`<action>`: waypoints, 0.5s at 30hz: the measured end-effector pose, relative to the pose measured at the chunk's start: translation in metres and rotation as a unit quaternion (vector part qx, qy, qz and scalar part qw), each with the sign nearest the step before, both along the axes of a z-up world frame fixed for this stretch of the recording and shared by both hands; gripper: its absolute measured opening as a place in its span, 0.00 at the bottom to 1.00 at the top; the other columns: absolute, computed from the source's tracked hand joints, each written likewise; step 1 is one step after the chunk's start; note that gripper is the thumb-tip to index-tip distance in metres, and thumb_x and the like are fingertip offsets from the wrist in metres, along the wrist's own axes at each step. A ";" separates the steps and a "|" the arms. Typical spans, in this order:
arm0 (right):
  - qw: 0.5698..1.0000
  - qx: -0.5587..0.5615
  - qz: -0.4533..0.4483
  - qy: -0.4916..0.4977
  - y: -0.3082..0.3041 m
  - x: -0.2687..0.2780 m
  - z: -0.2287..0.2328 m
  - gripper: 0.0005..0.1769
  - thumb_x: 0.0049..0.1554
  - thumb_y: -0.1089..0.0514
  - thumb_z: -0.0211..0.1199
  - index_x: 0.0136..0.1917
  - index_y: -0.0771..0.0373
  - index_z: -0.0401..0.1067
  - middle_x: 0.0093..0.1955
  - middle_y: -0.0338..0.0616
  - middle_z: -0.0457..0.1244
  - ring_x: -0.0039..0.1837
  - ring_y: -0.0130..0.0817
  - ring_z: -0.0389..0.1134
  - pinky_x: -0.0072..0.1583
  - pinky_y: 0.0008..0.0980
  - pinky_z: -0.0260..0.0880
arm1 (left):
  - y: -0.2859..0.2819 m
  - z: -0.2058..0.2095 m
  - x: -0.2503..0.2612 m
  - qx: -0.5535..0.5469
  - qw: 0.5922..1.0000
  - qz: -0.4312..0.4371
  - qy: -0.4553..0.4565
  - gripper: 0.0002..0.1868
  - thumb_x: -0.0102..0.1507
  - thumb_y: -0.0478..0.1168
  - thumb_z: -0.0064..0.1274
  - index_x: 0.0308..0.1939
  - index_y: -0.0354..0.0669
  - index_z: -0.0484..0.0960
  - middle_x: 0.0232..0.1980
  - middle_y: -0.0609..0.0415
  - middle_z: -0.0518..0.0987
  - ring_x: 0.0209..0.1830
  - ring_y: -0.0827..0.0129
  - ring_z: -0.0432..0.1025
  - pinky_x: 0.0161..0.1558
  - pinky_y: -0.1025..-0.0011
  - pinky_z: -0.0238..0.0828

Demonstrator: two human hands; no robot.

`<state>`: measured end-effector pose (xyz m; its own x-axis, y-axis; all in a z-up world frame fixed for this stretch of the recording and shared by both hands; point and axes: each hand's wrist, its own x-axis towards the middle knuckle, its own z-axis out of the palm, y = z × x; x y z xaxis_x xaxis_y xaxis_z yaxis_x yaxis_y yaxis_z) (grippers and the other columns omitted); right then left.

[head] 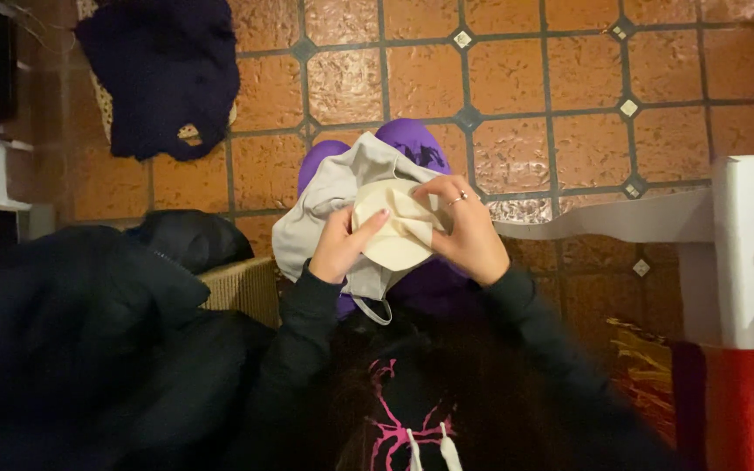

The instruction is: Inserting removable pads into a white sports bra.

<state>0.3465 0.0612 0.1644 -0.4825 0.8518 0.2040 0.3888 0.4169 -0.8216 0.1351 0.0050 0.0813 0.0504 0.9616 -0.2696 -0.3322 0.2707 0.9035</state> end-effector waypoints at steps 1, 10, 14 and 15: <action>1.000 -0.001 0.001 0.000 0.001 -0.001 -0.005 0.24 0.51 0.60 0.74 0.59 0.61 0.70 0.59 0.50 0.63 0.61 0.44 0.69 0.57 0.36 0.71 | 0.001 0.001 -0.002 -0.001 1.000 0.001 0.000 0.21 0.68 0.44 0.56 0.57 0.30 0.80 0.49 0.55 0.84 0.43 0.78 0.77 0.44 0.76 0.75; 0.994 -0.038 -0.068 0.070 0.010 -0.011 -0.036 0.11 0.64 0.65 0.63 0.57 0.66 0.65 0.45 0.42 0.70 0.48 0.24 0.74 0.49 0.24 0.73 | 0.009 0.019 -0.002 0.066 0.991 0.077 0.090 0.16 0.64 0.33 0.60 0.54 0.31 0.78 0.46 0.54 0.83 0.42 0.78 0.77 0.44 0.77 0.75; 0.979 -0.055 -0.135 0.140 0.009 -0.010 -0.047 0.09 0.68 0.66 0.61 0.59 0.66 0.64 0.43 0.39 0.68 0.45 0.17 0.65 0.46 0.20 0.64 | 0.006 -0.002 -0.008 0.031 0.995 0.081 0.056 0.15 0.62 0.29 0.57 0.49 0.38 0.68 0.43 0.49 0.83 0.40 0.76 0.78 0.40 0.77 0.75; 0.976 -0.066 -0.145 0.149 0.009 -0.009 -0.050 0.09 0.69 0.66 0.60 0.60 0.66 0.63 0.41 0.37 0.66 0.42 0.15 0.60 0.44 0.19 0.59 | 0.005 -0.009 -0.009 0.038 0.995 0.083 0.037 0.16 0.62 0.26 0.55 0.48 0.40 0.65 0.44 0.48 0.83 0.40 0.75 0.77 0.40 0.77 0.74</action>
